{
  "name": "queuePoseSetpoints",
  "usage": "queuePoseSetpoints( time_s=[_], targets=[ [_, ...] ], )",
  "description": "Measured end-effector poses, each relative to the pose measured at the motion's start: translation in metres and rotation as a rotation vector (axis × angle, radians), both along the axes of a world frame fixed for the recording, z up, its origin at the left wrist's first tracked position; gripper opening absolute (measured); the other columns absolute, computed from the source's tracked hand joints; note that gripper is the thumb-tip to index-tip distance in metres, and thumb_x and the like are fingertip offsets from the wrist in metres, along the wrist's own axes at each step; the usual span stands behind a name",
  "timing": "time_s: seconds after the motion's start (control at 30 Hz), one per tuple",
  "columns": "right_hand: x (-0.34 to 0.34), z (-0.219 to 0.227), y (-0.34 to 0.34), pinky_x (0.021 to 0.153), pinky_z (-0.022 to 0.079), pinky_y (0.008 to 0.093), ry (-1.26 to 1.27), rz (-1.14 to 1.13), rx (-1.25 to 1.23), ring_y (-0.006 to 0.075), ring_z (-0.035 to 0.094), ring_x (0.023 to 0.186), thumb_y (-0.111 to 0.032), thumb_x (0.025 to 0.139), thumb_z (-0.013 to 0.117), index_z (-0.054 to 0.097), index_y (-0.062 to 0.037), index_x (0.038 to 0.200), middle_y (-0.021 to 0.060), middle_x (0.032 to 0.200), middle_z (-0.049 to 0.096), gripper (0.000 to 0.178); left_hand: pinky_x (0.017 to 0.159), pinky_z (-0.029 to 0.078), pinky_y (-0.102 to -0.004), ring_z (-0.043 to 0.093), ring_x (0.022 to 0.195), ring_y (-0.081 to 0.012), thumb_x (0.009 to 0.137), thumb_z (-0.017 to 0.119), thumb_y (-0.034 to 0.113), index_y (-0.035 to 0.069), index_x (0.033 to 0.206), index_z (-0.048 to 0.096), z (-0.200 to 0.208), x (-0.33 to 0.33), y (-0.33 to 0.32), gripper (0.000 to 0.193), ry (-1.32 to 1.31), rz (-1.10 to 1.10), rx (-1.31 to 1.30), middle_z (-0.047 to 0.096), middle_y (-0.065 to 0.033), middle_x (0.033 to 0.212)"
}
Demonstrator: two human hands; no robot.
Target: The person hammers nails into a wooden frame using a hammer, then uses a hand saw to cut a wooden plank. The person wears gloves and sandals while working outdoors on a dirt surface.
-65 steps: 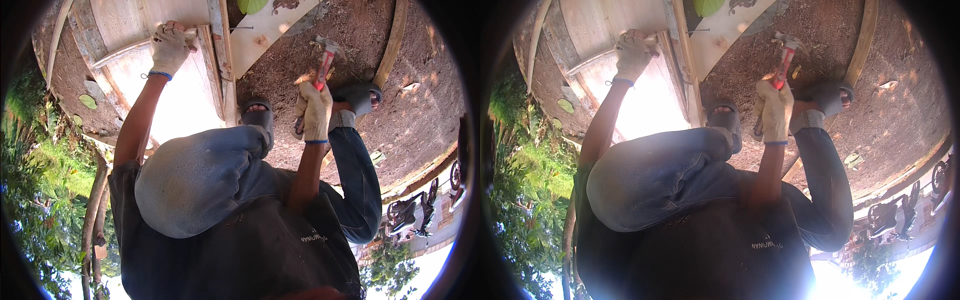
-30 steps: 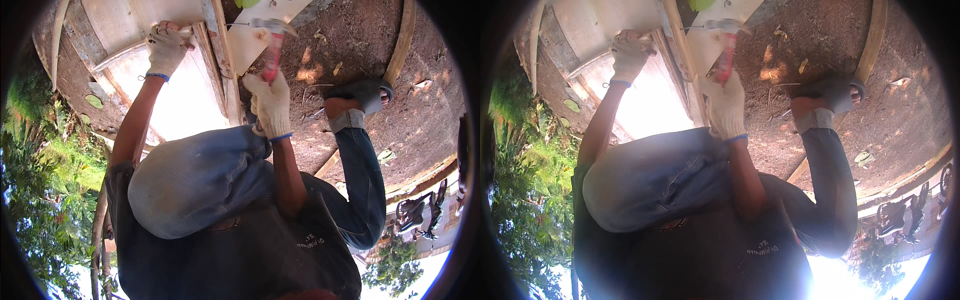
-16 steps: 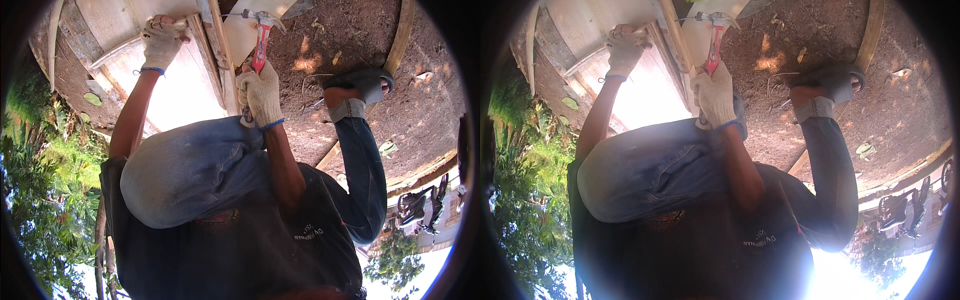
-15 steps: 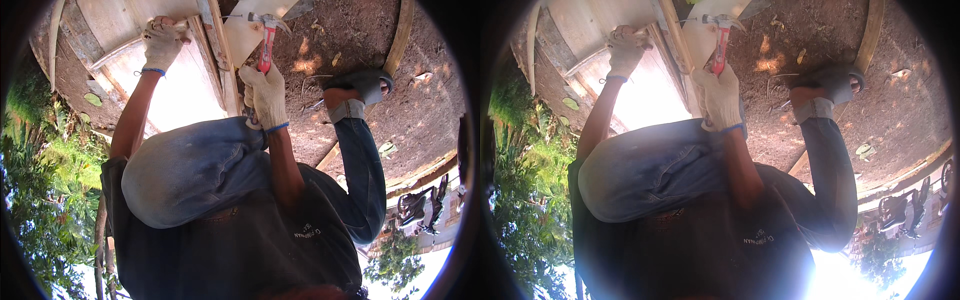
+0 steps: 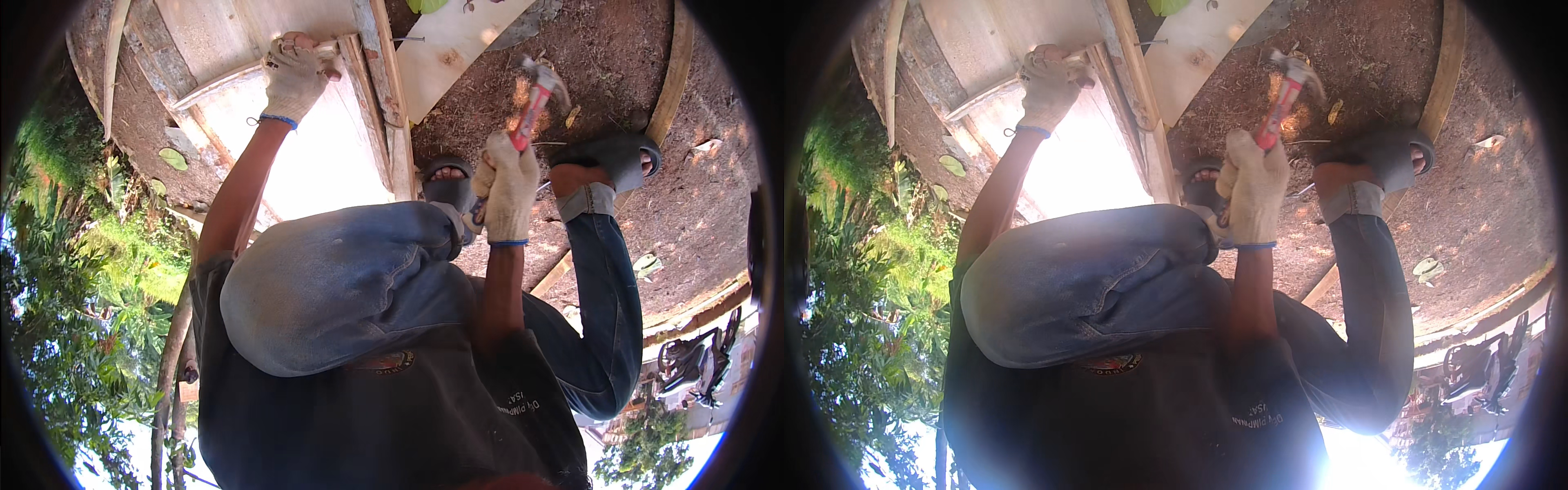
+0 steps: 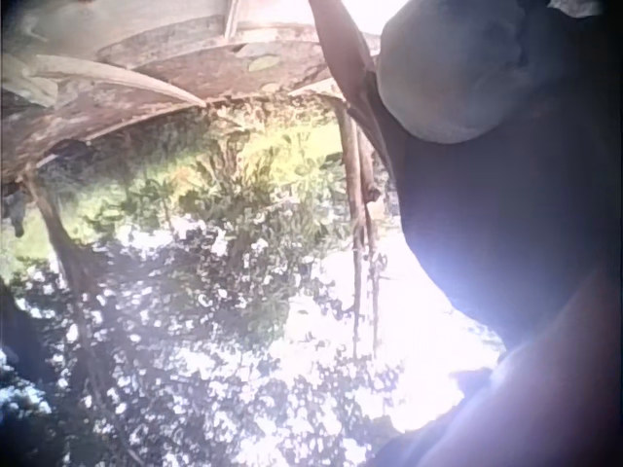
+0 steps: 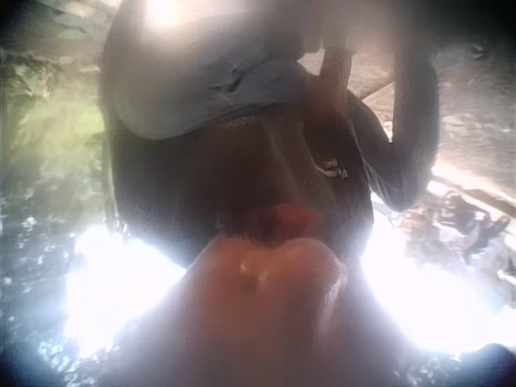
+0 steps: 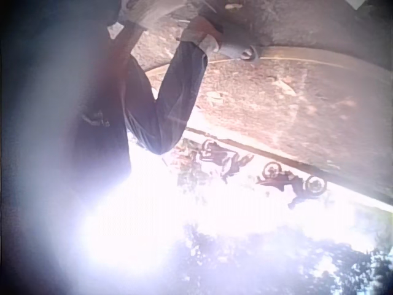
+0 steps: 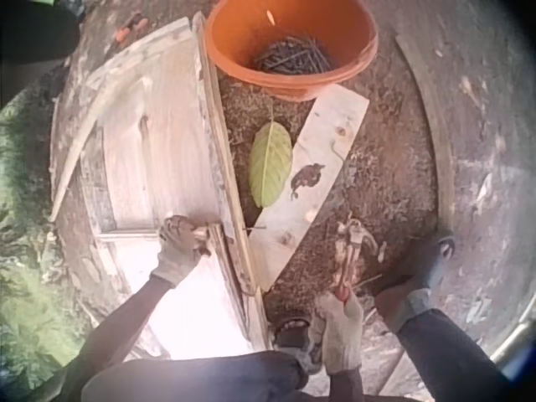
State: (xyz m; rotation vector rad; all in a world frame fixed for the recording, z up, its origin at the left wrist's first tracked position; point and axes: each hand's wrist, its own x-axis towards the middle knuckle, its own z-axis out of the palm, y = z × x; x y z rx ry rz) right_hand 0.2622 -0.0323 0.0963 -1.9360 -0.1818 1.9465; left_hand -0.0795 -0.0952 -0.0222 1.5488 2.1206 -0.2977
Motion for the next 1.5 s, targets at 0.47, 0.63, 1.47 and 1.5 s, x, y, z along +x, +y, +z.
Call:
queuePoseSetpoints(
  time_s=[0.47,0.63,1.47,1.5],
  targets=[
    [0.041,0.002,0.016,0.042,0.036,0.0324,-0.031,0.039,0.036,0.0040,0.045,0.054,-0.024,0.098,0.068,0.053,-0.0108,0.093,-0.0023,0.076,0.050,0.021,0.109,0.032,-0.0585,0.037,0.133,-0.0403,0.081,0.079,0.055,0.000,0.134,0.052,0.002,0.015,-0.029,0.082,0.138,-0.080,-0.046,0.044,-0.0173,0.140],
    [0.067,-0.012,0.031,0.042,0.034,0.0318,-0.047,-0.555,0.197,0.0064,0.037,0.053,-0.032,0.102,0.058,0.045,-0.0170,0.088,-0.0065,0.066,0.042,0.024,0.116,0.025,-0.0573,0.039,0.132,-0.0396,0.081,0.078,0.056,-0.001,0.133,0.053,-0.013,0.002,-0.025,0.082,0.161,-0.138,-0.027,0.047,-0.0170,0.138],
    [0.117,-0.003,0.079,0.039,0.026,0.0246,-0.217,-0.585,0.300,0.0058,0.031,0.049,-0.026,0.100,0.059,0.047,-0.0151,0.086,-0.0052,0.062,0.035,0.021,0.094,0.043,-0.0571,0.045,0.119,-0.0370,0.081,0.077,0.061,0.006,0.123,0.054,-0.008,0.002,-0.030,0.074,0.186,-0.132,0.147,0.045,-0.0133,0.126],
    [0.153,-0.021,0.063,0.038,0.027,0.0268,0.012,-0.609,0.384,0.0073,0.033,0.048,-0.024,0.099,0.059,0.045,-0.0155,0.085,-0.0048,0.061,0.033,0.022,0.101,0.040,-0.0568,0.041,0.125,-0.0383,0.081,0.078,0.059,0.003,0.128,0.051,-0.008,0.003,-0.019,0.078,0.165,-0.108,0.051,0.043,-0.0150,0.132]
  ],
)
